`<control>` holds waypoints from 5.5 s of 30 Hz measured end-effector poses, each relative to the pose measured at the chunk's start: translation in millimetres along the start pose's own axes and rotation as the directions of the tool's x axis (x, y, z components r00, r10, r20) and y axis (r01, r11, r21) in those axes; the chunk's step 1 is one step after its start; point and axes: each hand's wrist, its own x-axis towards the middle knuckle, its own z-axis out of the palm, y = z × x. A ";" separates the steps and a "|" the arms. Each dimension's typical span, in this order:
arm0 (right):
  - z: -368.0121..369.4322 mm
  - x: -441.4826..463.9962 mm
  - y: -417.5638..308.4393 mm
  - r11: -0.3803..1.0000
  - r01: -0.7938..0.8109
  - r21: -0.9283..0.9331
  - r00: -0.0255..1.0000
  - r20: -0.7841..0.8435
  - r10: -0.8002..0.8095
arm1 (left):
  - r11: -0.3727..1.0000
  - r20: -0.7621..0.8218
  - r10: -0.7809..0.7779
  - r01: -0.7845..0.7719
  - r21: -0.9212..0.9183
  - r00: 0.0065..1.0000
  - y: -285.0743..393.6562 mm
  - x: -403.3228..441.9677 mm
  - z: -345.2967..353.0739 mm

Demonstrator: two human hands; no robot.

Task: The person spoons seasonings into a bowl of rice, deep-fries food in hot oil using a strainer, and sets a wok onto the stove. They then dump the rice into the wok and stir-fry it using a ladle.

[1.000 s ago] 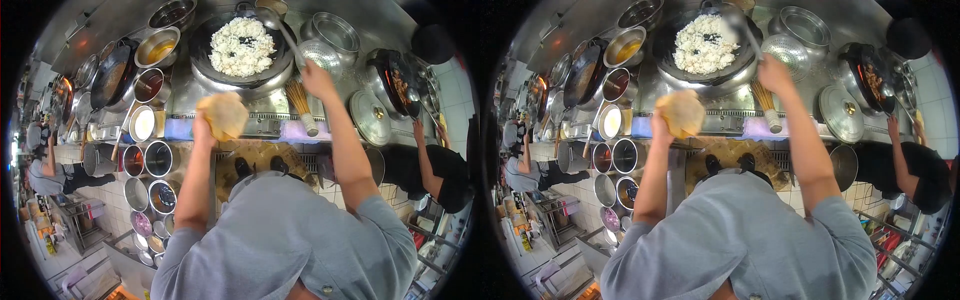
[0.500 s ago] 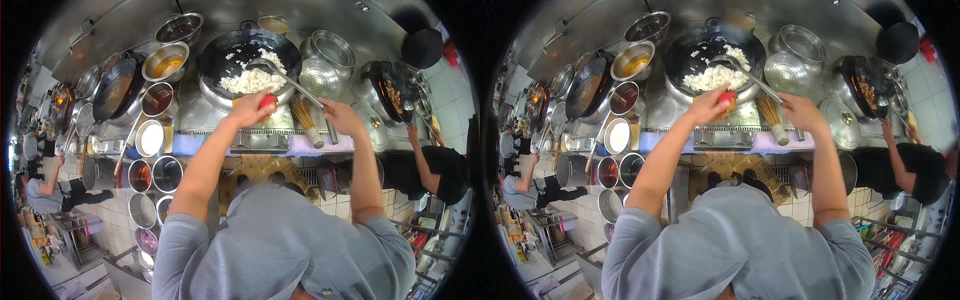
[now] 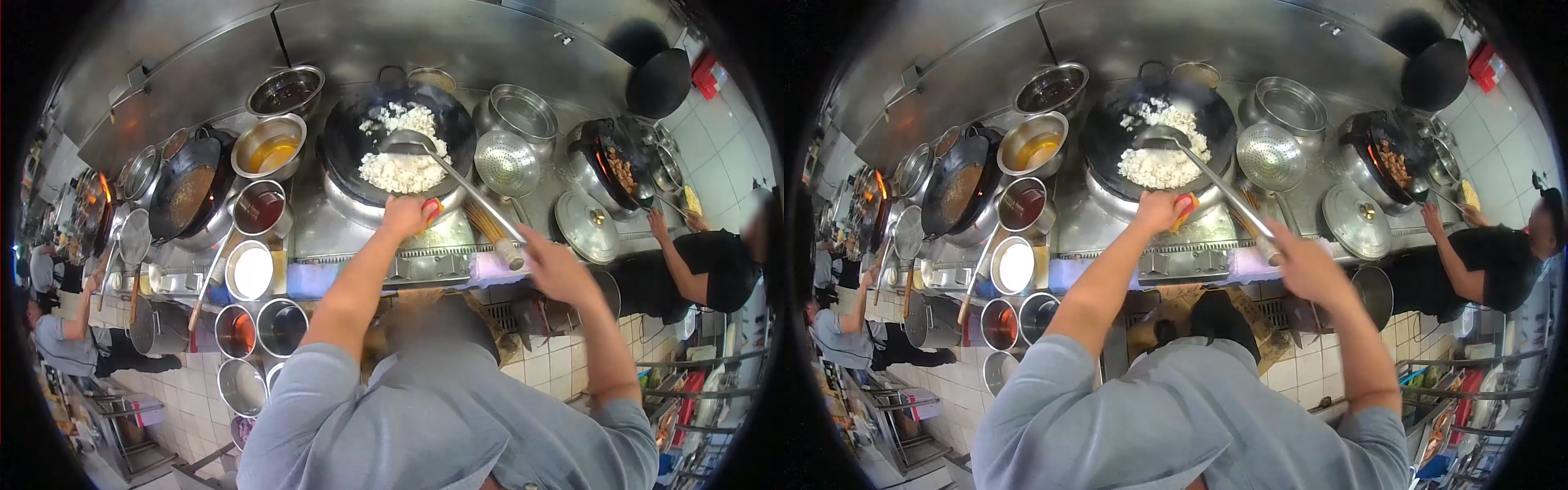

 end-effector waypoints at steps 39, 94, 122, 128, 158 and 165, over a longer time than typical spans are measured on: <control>11.5 56.1 -8.8 0.968 0.248 -0.022 0.941 -0.231 -0.247 | 0.956 -0.251 0.249 -0.279 -0.089 0.935 82.2 -89.1 -13.5; -99.4 386.3 -74.4 -0.028 0.723 0.690 0.680 -0.718 -0.147 | 0.978 0.129 -0.028 0.054 -0.199 0.991 12.7 5.4 -38.6; -70.1 305.9 -54.3 0.252 0.790 0.559 0.530 -0.829 0.177 | 0.977 0.278 -0.146 0.182 -0.109 0.949 23.3 5.6 -30.3; -68.2 396.8 -22.8 0.046 0.913 0.406 0.405 -0.885 -0.229 | 0.942 0.099 -0.217 0.235 -0.240 0.971 13.8 -0.9 -5.5; -86.6 245.3 -41.2 0.126 0.849 0.513 0.500 -0.857 0.123 | 0.989 0.092 -0.145 0.146 -0.007 0.985 10.0 -1.5 -11.1; -64.1 283.2 -60.6 0.017 0.770 0.638 0.638 -0.769 -0.036 | 0.991 0.087 -0.130 0.133 -0.028 0.988 15.8 -2.5 -22.6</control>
